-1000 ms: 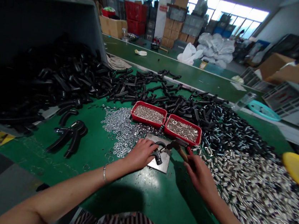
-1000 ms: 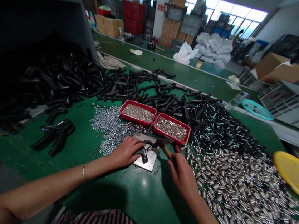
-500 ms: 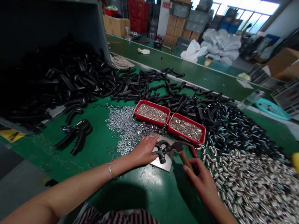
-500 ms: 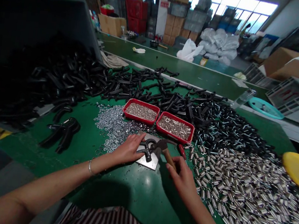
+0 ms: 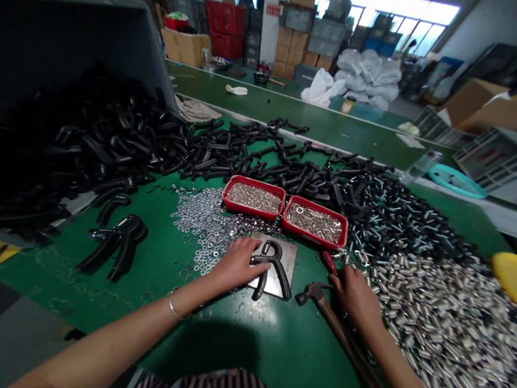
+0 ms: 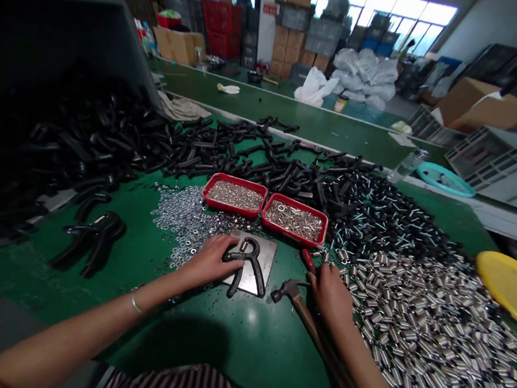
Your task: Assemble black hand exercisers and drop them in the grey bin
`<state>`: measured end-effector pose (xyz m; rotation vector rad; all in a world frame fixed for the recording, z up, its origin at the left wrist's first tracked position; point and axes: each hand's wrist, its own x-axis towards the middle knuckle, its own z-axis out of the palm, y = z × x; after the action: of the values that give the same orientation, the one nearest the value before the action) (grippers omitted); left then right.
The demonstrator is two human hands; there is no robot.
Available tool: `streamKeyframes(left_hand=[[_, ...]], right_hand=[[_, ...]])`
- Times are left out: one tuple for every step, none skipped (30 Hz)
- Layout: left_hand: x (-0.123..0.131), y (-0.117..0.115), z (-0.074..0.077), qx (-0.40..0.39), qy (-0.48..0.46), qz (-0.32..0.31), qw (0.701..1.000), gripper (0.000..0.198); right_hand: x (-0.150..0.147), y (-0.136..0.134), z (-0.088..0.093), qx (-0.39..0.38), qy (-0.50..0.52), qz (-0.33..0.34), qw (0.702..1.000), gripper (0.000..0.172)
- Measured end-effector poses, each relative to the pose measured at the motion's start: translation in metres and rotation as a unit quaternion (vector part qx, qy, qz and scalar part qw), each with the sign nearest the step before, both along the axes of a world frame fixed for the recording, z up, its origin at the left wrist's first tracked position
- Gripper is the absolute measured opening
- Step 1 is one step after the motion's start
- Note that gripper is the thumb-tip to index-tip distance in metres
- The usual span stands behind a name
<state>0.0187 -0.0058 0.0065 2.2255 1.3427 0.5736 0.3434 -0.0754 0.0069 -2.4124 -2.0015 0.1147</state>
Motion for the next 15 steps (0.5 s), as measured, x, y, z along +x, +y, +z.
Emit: streamKeyframes(left_hand=[[0.003, -0.006, -0.002, 0.014, 0.014, 0.002, 1.0, 0.056], [0.007, -0.01, -0.003, 0.024, 0.026, 0.004, 0.999, 0.059], [0.01, -0.011, -0.003, 0.03, 0.035, 0.007, 0.999, 0.059], [0.012, -0.01, -0.003, 0.031, 0.039, 0.008, 0.999, 0.056], [0.013, -0.008, -0.003, 0.027, 0.036, 0.004, 0.999, 0.052], [0.013, -0.004, -0.002, 0.022, 0.029, -0.005, 0.999, 0.047], [0.011, 0.001, -0.002, 0.016, 0.018, -0.02, 1.0, 0.044], [0.009, 0.005, -0.003, 0.01, 0.004, -0.035, 0.999, 0.042], [0.007, 0.009, -0.003, 0.005, -0.01, -0.049, 0.999, 0.041], [0.004, 0.011, -0.004, 0.0, -0.025, -0.059, 0.998, 0.041], [0.002, 0.013, -0.006, -0.003, -0.037, -0.065, 0.997, 0.041], [0.0, 0.013, -0.007, -0.005, -0.048, -0.066, 0.997, 0.041], [-0.002, 0.012, -0.008, -0.005, -0.055, -0.065, 0.996, 0.041], [-0.003, 0.012, -0.009, -0.004, -0.06, -0.062, 0.996, 0.042], [-0.004, 0.011, -0.01, -0.004, -0.061, -0.061, 0.996, 0.042]], right_hand=[[-0.002, 0.006, -0.001, -0.014, -0.017, 0.003, 1.0, 0.027], [-0.002, 0.011, 0.0, -0.023, -0.025, 0.01, 0.999, 0.025], [-0.002, 0.015, 0.001, -0.027, -0.025, 0.02, 0.999, 0.022], [-0.001, 0.017, 0.003, -0.027, -0.019, 0.033, 0.999, 0.02], [0.001, 0.019, 0.006, -0.018, -0.007, 0.046, 0.999, 0.017], [0.002, 0.02, 0.01, -0.001, 0.012, 0.054, 0.998, 0.014], [0.003, 0.02, 0.016, 0.024, 0.04, 0.053, 0.998, 0.012], [0.001, 0.02, 0.023, 0.05, 0.081, 0.044, 0.995, 0.012], [-0.003, 0.019, 0.03, 0.071, 0.143, 0.031, 0.987, 0.015], [-0.01, 0.02, 0.037, 0.086, 0.226, 0.017, 0.97, 0.018], [-0.02, 0.021, 0.043, 0.093, 0.322, 0.006, 0.942, 0.021], [-0.032, 0.023, 0.047, 0.095, 0.418, 0.001, 0.903, 0.025], [-0.047, 0.027, 0.05, 0.099, 0.502, 0.0, 0.859, 0.028], [-0.062, 0.031, 0.05, 0.105, 0.568, 0.0, 0.816, 0.03], [-0.077, 0.036, 0.047, 0.114, 0.615, -0.002, 0.781, 0.032]])
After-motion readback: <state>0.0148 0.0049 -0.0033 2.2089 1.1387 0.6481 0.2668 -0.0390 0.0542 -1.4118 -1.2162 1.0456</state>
